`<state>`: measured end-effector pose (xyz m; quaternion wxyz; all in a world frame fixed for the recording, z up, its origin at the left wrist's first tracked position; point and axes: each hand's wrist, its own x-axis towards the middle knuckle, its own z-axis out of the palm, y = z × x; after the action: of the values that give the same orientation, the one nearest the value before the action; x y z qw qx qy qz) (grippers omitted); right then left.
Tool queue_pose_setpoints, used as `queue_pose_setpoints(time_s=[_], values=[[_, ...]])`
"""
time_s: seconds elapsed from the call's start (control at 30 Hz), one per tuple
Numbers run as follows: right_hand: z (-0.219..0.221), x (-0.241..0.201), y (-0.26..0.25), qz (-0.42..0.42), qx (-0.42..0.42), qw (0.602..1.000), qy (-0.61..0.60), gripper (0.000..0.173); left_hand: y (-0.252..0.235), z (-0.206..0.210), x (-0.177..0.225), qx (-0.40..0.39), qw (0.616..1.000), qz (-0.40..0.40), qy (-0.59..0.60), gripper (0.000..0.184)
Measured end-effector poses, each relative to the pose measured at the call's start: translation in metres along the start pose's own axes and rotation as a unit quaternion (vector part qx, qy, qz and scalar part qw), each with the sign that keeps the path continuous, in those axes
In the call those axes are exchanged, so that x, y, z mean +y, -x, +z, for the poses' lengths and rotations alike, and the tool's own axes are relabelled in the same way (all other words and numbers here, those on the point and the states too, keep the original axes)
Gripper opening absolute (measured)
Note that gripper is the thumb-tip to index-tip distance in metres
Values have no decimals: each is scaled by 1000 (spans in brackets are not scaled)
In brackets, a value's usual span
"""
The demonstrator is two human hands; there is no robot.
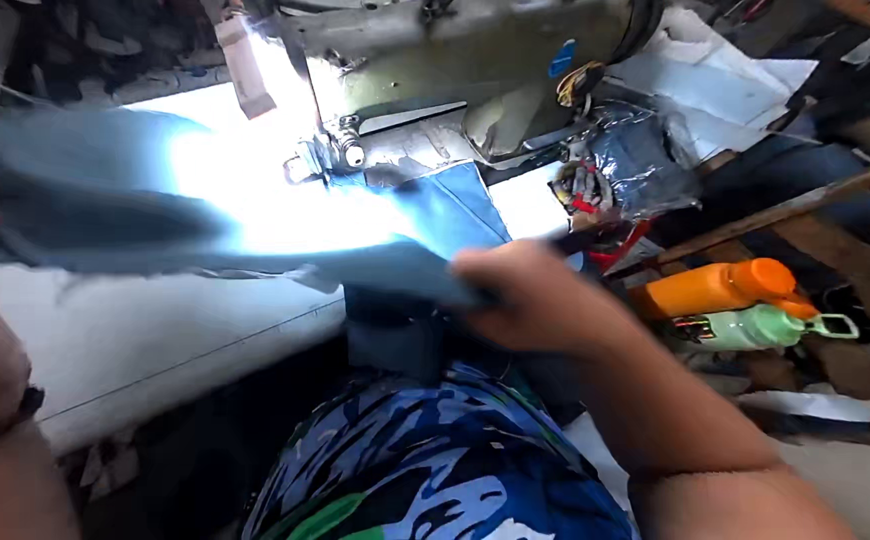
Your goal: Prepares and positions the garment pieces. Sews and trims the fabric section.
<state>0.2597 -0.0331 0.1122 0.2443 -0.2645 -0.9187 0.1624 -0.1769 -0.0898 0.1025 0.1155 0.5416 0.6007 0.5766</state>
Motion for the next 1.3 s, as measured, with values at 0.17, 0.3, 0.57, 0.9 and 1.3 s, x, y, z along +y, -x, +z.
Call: queue_pose_setpoints(time_s=[0.17, 0.3, 0.57, 0.9, 1.3], values=[[136, -36, -33, -137, -317, 925, -159, 40, -35, 21, -58, -113, 866, -243, -422, 64], [114, -6, -41, -29, -36, 954, -296, 23, 32, 82, -69, -223, 849, -25, -477, 62], [89, 114, -36, 273, 120, 955, 9, 38, 26, 86, -10, -361, 861, -46, -354, 29], [47, 124, -66, 158, 31, 984, -79, 29, 15, 142, -58, -355, 830, 11, -429, 82], [218, 42, -25, 176, -490, 853, -46, 48, -5, 157, -57, -261, 872, -63, -410, 59]])
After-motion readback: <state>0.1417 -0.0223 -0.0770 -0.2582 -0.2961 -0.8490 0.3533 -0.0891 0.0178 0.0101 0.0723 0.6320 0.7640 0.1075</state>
